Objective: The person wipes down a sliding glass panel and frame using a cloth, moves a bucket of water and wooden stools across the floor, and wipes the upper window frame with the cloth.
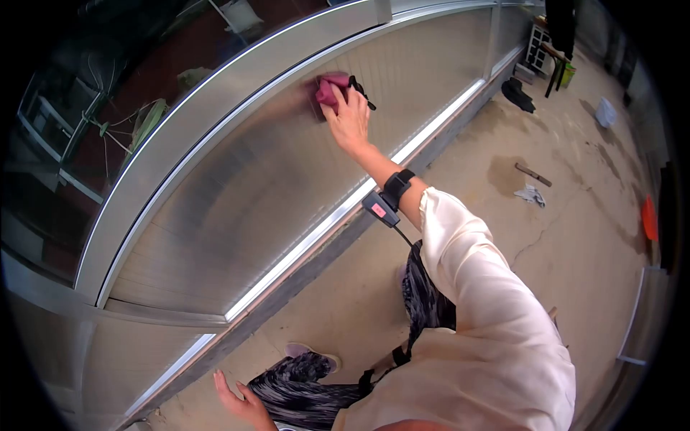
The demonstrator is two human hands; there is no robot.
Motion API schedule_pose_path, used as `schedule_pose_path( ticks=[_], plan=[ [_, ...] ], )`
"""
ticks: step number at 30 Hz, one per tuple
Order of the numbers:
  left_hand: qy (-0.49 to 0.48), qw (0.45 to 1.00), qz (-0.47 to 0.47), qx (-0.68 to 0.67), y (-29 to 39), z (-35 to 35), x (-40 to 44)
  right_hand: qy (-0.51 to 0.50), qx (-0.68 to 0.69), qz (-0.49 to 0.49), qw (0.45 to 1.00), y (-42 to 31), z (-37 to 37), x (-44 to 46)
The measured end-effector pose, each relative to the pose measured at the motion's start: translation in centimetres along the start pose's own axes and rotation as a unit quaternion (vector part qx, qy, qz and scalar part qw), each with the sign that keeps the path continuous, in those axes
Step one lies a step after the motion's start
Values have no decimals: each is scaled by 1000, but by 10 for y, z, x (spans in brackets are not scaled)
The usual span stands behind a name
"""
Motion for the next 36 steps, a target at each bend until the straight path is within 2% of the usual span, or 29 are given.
schedule_pose_path(
  ticks=[2, 3, 7, 9, 10, 12, 13, 15, 19, 22, 26, 27, 29, 30, 34, 36],
  plan=[
    [12, 999, 28, 25, -18, 4, -8, 67, -12, 20, 997, 18, -10, 35],
    [27, 997, 52, 46, -29, 8, -13, 68, -12, 19, 997, 25, -14, 48],
    [56, 989, 47, 132, -46, 11, -11, 78, -15, 70, 994, 48, -11, 44],
    [91, 986, 15, 140, -48, 9, -2, -9, 8, 151, 988, 63, -3, 11],
    [91, 986, 16, 140, -46, 9, 3, -9, 8, 153, 988, 72, 1, -3],
    [93, 981, -15, 166, -47, 6, 11, -95, 36, 203, 974, 86, 8, -31],
    [94, 981, -15, 167, -52, 9, 12, -95, 37, 203, 974, 88, 10, -30],
    [100, 967, -19, 233, -64, 18, 12, -42, 57, 119, 990, 74, 3, -8],
    [97, 968, -41, 226, -68, 32, 12, 17, 37, 3, 999, 15, -26, 51],
    [137, 971, -34, 194, -75, 42, 16, 44, 30, 23, 998, 22, -14, 31],
    [129, 971, -31, 199, -79, 42, 16, -68, 29, 132, 988, 69, 23, -61],
    [118, 973, -24, 196, -75, 40, 15, -69, 31, 133, 988, 80, 28, -73],
    [117, 973, -20, 197, -72, 40, 16, -139, 62, 174, 973, 84, 29, -83],
    [116, 973, -17, 197, -72, 40, 14, -135, 84, 173, 972, 88, 32, -75],
    [133, 970, -21, 201, -77, 41, 12, 8, 62, 13, 998, 15, -15, 18],
    [135, 971, -28, 196, -76, 41, 13, 32, 43, -6, 999, 1, -20, 37]
  ],
)
Point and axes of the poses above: each hand's wrist, its own x-axis towards the middle knuckle, its own z-axis out of the palm, y = z × x, the point moved 3 cm from there along x, towards the middle knuckle, and after that the axes turned 9 degrees about -z, right-handed, at the moved point
